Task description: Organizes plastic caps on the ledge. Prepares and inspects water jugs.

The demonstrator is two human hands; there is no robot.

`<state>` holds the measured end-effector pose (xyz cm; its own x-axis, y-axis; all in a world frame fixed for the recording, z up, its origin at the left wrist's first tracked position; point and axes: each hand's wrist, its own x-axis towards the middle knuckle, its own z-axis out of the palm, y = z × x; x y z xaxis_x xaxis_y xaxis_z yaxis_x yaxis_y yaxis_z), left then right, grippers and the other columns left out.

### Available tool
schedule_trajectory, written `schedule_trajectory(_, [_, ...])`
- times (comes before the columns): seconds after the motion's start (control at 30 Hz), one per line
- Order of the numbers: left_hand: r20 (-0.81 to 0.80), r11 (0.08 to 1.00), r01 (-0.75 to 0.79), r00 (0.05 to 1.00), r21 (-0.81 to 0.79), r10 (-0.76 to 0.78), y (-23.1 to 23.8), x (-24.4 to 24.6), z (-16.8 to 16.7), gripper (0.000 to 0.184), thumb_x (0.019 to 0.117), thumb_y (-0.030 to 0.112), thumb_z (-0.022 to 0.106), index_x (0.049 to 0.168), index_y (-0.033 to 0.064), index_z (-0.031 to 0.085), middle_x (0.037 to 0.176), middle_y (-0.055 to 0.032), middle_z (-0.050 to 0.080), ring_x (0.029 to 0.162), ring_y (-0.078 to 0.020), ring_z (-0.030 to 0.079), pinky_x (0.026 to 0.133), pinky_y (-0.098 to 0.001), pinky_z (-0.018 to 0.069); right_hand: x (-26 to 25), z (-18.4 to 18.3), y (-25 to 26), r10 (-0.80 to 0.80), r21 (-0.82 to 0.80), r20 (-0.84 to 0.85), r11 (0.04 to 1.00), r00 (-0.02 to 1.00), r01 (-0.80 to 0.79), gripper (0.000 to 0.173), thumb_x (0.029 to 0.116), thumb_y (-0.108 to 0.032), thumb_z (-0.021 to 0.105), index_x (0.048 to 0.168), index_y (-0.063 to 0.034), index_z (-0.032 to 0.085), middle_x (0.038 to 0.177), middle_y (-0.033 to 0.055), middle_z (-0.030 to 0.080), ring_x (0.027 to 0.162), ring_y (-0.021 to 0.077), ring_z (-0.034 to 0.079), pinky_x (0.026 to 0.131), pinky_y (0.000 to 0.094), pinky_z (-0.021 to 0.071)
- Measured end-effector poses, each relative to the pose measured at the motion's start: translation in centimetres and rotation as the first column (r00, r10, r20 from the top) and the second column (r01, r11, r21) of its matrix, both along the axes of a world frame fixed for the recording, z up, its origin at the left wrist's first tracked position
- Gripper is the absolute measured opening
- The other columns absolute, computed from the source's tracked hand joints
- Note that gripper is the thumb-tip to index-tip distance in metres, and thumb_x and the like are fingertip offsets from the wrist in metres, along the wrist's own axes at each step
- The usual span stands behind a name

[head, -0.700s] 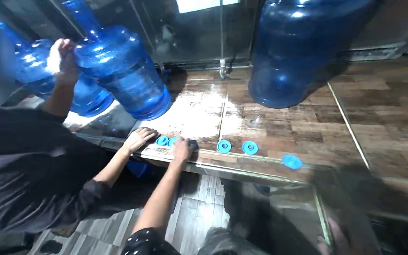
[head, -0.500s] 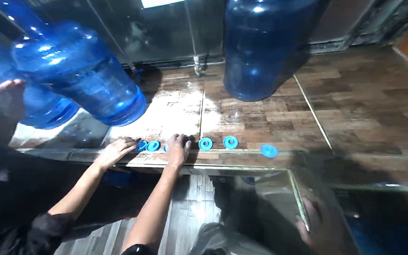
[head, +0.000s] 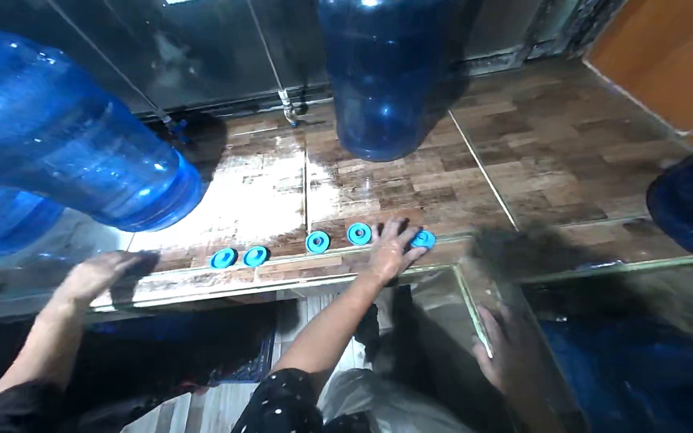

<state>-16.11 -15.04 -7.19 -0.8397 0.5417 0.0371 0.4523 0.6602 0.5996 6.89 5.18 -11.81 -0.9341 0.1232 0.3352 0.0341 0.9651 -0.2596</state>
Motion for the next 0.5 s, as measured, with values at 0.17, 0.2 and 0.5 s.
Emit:
schedule_trajectory(0.17, [-0.046, 0.995, 0.010, 0.999, -0.099, -0.014, 1.5, -0.5, -0.7, 0.033, 0.1014, 0.027, 0.061, 0.133, 0.0182, 0.068, 0.146, -0.0123, 0.057, 0.151, -0.0348, 0.032, 0.121, -0.0654, 0.0145, -0.2, 0.0, 0.2, 0.005, -0.024, 0.019, 1.000, 1.000, -0.005, 0.057, 0.0872, -0.031, 0.057, 0.137, -0.0065, 0.064, 0.145, 0.0303, 0.053, 0.128, 0.0580, 0.053, 0.103, 0.0721, 0.0410])
schedule_trajectory(0.2, [-0.096, 0.995, -0.052, 0.994, -0.088, 0.043, 0.4, -0.7, -1.3, 0.032, 0.0993, 0.025, 0.064, 0.129, 0.0166, 0.070, 0.143, -0.0129, 0.060, 0.148, -0.0361, 0.036, 0.119, -0.0667, 0.0175, -0.4, 0.1, 0.2, 0.003, -0.048, 0.032, 0.999, 0.999, -0.001, 0.056, 0.0856, -0.029, 0.060, 0.137, -0.0082, 0.065, 0.146, 0.0279, 0.054, 0.129, 0.0559, 0.053, 0.103, 0.0712, 0.0424])
schedule_trajectory(0.5, [-0.204, 0.990, -0.123, 0.970, 0.071, 0.135, -0.7, 1.5, -1.8, 0.059, 0.0957, 0.035, 0.061, 0.140, -0.0041, 0.056, 0.154, -0.0328, 0.040, 0.145, -0.0532, 0.033, 0.116, -0.0744, 0.0105, 0.0, 2.4, -0.6, -0.067, -0.220, 0.264, 0.967, 0.962, 0.128, 0.058, 0.0926, -0.025, 0.067, 0.149, -0.0257, 0.055, 0.161, 0.0129, 0.043, 0.149, 0.0417, 0.036, 0.120, 0.0629, 0.0267])
